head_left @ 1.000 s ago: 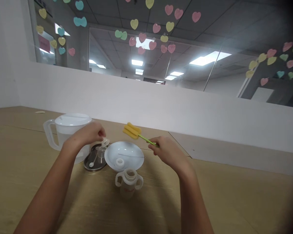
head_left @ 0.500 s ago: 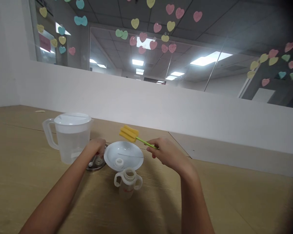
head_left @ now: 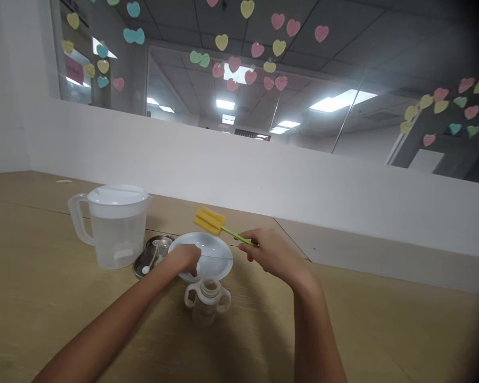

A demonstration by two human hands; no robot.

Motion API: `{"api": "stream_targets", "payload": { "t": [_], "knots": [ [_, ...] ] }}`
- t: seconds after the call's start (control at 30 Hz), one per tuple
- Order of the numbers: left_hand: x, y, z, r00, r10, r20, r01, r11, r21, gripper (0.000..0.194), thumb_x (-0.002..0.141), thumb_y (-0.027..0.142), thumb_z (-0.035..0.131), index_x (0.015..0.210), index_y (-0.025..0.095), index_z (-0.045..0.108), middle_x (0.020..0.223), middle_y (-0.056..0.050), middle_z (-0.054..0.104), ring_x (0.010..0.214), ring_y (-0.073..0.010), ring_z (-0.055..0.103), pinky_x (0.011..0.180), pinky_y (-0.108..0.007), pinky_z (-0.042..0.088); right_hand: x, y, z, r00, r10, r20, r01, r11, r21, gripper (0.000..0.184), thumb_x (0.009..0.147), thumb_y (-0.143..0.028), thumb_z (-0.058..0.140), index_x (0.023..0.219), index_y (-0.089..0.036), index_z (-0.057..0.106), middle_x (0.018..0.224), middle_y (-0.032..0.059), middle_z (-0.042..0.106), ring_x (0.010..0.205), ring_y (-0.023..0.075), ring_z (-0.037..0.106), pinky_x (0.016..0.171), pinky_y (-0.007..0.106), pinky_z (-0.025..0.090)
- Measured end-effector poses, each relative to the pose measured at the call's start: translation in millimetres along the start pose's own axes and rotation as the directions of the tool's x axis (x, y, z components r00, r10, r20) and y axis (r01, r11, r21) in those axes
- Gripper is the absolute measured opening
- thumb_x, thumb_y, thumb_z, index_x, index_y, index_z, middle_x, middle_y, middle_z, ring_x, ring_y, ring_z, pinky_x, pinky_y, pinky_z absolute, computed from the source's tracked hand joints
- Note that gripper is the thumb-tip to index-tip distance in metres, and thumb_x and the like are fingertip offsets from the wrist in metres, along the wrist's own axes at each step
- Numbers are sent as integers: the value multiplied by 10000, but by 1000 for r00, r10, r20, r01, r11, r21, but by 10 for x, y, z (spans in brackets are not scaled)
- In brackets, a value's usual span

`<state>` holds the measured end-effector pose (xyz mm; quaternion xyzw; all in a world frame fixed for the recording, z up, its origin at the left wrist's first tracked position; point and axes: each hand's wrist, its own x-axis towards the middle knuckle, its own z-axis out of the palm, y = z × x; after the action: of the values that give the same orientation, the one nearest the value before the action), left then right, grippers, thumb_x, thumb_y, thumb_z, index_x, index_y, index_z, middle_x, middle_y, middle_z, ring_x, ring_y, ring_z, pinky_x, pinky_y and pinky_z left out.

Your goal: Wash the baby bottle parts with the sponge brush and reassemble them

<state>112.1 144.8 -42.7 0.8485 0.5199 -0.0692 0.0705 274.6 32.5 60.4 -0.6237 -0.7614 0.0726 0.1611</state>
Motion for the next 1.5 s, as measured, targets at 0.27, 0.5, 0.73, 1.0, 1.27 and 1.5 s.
{"api": "stream_targets", "payload": {
  "t": [0.27, 0.5, 0.73, 1.0, 1.27, 1.5],
  "knots": [
    [-208, -352, -383, 814, 76, -576, -162, 982, -99, 304, 892, 296, 383, 996, 116, 605, 1159, -162, 563, 966, -236, 604, 867, -355, 446, 47, 82, 1, 982, 172, -78, -180, 978, -102, 229, 840, -158, 474, 941, -147, 680, 685, 51, 635, 595, 127, 543, 559, 238, 317],
    [-432, -422, -563, 683, -13, -731, -506, 712, -486, 394, 864, 491, 424, 1060, 166, 528, 1017, -87, 629, 903, -207, 604, 787, -348, 488, 31, 34, 26, 993, -40, -108, 38, 999, -21, 223, 839, -199, 463, 767, -174, 673, 628, 9, 596, 538, 105, 463, 532, 235, 277],
    [-573, -420, -635, 772, 50, -634, -590, 427, -685, 579, 839, 505, 485, 1318, 183, 446, 1079, -93, 627, 948, -205, 597, 864, -383, 484, -4, 42, -35, 978, -175, -116, 185, 979, 80, 228, 848, -247, 464, 782, -181, 671, 655, -11, 602, 549, 84, 449, 521, 218, 293],
    [-893, -545, -761, 757, 186, -626, -599, 580, -552, 531, 733, 410, 671, 1229, 276, 537, 1219, -69, 572, 923, -203, 617, 800, -347, 526, -14, 91, -92, 970, -144, 195, 49, 903, 426, 316, 866, -396, 495, 1001, -152, 646, 714, 23, 627, 386, 46, 436, 328, 172, 316],
    [-1132, -605, -818, 623, 359, -695, -760, 488, -430, 452, 647, 310, 770, 1070, 229, 633, 1118, -75, 617, 1000, -218, 591, 832, -313, 521, 115, 228, -40, 840, -410, 355, 60, 720, 691, 435, 821, -403, 594, 1171, -144, 603, 672, 12, 647, 345, 32, 455, 304, 142, 354],
    [-1202, -707, -794, 673, 367, -642, -737, 417, -533, 481, 537, 421, 811, 987, 304, 690, 1078, -64, 643, 1124, -310, 534, 935, -450, 456, 292, 184, 138, 725, -526, 444, -17, 631, 775, 548, 779, -449, 625, 1205, -108, 570, 648, 28, 664, 308, 31, 430, 294, 144, 311]
  ]
}}
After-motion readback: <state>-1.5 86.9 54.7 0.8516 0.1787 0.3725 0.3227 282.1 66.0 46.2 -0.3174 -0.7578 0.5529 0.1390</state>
